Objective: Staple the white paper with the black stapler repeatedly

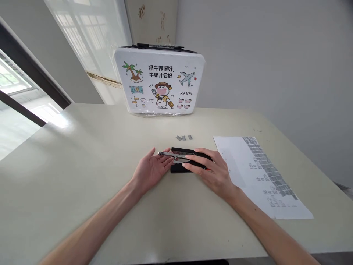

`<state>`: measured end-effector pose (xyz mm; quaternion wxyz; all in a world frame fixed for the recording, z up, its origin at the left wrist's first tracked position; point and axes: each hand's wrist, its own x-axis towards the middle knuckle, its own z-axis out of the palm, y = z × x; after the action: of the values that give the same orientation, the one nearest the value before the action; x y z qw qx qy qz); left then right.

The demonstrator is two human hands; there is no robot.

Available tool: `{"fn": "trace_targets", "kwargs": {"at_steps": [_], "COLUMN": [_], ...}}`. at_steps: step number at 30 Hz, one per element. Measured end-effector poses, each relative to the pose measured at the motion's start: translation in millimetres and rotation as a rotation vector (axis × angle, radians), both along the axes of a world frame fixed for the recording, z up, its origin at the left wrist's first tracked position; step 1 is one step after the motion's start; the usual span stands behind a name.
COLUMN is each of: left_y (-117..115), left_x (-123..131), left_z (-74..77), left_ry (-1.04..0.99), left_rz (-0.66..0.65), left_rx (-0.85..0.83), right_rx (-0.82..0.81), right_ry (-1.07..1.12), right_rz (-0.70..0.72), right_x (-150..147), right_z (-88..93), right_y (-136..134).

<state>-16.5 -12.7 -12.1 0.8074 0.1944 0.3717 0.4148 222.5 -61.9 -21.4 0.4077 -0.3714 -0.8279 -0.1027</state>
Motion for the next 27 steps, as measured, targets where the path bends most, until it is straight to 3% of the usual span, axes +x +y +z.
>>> {"fn": "trace_targets", "kwargs": {"at_steps": [11, 18, 22, 27], "left_y": [0, -1, -4, -2], "left_x": [0, -3, -4, -4], "left_z": [3.2, -7.7, -6.0, -2.8], "left_ry": [-0.026, 0.033, 0.093, 0.076], "left_rz": [0.003, -0.141, -0.179, -0.081], "left_rx": [-0.026, 0.203, 0.239, 0.152], "right_rx": [0.036, 0.061, 0.073, 0.115], "right_ry": [-0.024, 0.001, 0.013, 0.095], "right_rz": [-0.033, -0.032, -0.056, -0.117], "right_x": [1, 0, 0, 3], "right_z": [0.2, 4.9, 5.4, 3.0], "right_y": [-1, -1, 0, 3]}}
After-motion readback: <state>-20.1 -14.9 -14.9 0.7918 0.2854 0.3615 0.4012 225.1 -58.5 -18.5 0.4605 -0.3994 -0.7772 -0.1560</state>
